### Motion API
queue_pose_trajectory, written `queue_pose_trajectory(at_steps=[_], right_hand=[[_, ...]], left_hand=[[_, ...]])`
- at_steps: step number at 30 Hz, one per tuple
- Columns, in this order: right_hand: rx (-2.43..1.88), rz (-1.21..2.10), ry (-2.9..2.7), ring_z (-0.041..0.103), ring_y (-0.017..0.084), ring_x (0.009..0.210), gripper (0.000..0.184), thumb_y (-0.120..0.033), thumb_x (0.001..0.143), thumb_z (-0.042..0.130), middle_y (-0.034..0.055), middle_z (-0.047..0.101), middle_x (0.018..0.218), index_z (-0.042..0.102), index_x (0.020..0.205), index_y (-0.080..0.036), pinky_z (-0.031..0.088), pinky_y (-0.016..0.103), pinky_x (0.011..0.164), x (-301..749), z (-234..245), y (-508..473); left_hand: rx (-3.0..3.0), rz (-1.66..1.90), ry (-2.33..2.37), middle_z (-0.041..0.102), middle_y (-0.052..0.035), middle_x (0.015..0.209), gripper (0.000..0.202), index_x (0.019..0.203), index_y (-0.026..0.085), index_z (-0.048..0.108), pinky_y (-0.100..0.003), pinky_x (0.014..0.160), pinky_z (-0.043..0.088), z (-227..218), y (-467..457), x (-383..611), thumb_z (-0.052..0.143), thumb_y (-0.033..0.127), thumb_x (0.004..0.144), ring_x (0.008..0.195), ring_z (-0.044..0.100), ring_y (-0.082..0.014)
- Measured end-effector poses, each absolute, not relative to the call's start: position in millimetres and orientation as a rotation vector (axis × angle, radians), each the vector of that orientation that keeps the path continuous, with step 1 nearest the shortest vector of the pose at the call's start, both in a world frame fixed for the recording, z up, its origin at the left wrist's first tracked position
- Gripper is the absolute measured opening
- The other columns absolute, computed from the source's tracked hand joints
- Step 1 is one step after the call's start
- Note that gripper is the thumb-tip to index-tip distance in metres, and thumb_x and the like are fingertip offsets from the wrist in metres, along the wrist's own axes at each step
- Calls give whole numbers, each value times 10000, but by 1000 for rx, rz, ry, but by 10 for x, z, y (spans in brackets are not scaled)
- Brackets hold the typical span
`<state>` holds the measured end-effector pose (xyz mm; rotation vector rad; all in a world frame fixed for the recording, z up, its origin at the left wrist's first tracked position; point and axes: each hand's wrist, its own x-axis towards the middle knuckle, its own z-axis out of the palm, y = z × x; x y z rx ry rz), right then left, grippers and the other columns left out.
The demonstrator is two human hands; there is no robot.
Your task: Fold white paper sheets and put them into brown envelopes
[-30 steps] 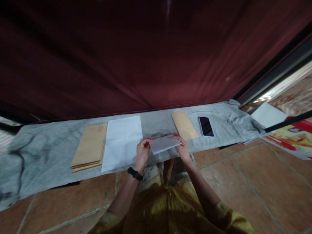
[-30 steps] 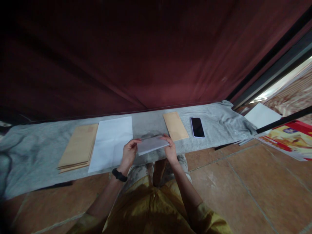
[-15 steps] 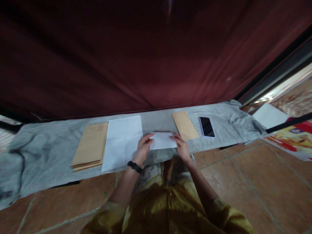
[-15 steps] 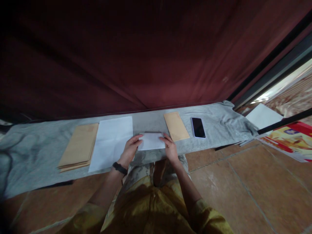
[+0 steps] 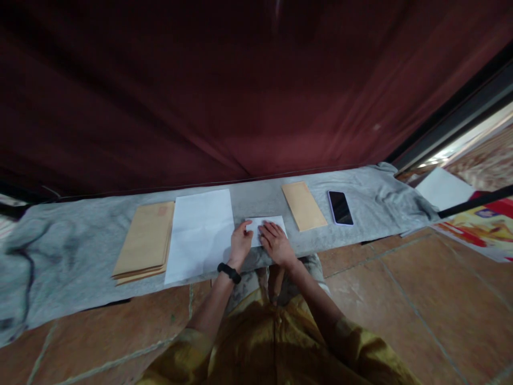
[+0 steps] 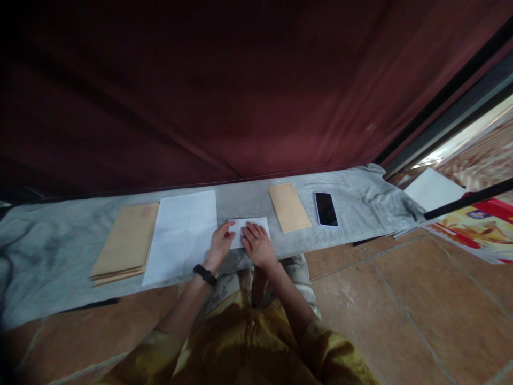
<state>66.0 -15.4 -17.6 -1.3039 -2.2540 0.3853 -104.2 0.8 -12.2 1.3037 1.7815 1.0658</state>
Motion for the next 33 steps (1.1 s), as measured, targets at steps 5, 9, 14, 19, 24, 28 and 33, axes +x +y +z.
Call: queue_pose_trajectory(at_steps=[5, 9, 14, 19, 24, 28, 33], right_hand=[[-1484, 221, -2299, 403, 271, 1439, 455, -353, 1026, 446, 87, 466, 1546, 518, 1456, -226, 295, 483, 1200, 574, -230, -201], [-1574, 170, -2282, 392, 294, 1443, 485, -379, 1014, 467, 115, 416, 1576, 500, 1472, -220, 290, 481, 1193, 612, -239, -225], [-1597, 157, -2313, 356, 289, 1463, 499, -365, 1026, 432, 125, 379, 1596, 464, 1496, -203, 266, 477, 1199, 633, -240, -243], [-1577, 171, -2329, 316, 267, 1485, 520, -230, 1011, 394, 113, 355, 1611, 410, 1530, -200, 242, 457, 1214, 650, -262, -249], [-1576, 191, -2263, 298, 285, 1493, 524, -235, 996, 417, 135, 329, 1619, 431, 1517, -181, 244, 479, 1213, 635, -269, -269], [-1612, 159, -2164, 292, 303, 1492, 512, -263, 994, 438, 160, 335, 1611, 457, 1495, -157, 262, 505, 1197, 617, -280, -290], [-1658, 111, -2062, 310, 333, 1479, 504, -305, 1004, 453, 182, 334, 1606, 472, 1485, -156, 293, 540, 1171, 619, -309, -306]], left_hand=[[1499, 935, 1888, 714, -76, 963, 347, 1107, 179, 700, -368, 878, 529, 12, -48, -1017, 558, 99, 800, 845, 650, -213], [1634, 887, 1964, 656, -170, 1215, 370, 1176, 135, 672, -471, 1025, 477, 74, -177, -936, 484, 99, 859, 1133, 614, -296], [2114, 717, 1922, 550, -199, 1432, 423, 1306, 88, 596, -483, 1139, 402, 8, -270, -758, 374, 149, 951, 1360, 487, -292], [2203, 579, 1873, 470, -211, 1518, 535, 1436, 46, 474, -496, 1205, 311, -86, -268, -618, 354, 345, 1009, 1464, 369, -295], [2153, 563, 1929, 337, -239, 1589, 672, 1501, 14, 370, -532, 1224, 253, -146, -296, -659, 394, 450, 991, 1521, 236, -320], [2101, 570, 2004, 306, -249, 1600, 721, 1516, 8, 331, -534, 1233, 220, -188, -319, -686, 422, 478, 977, 1525, 220, -325], [2055, 576, 2059, 272, -262, 1609, 710, 1521, -7, 302, -539, 1230, 219, -204, -316, -689, 419, 437, 980, 1526, 207, -338]])
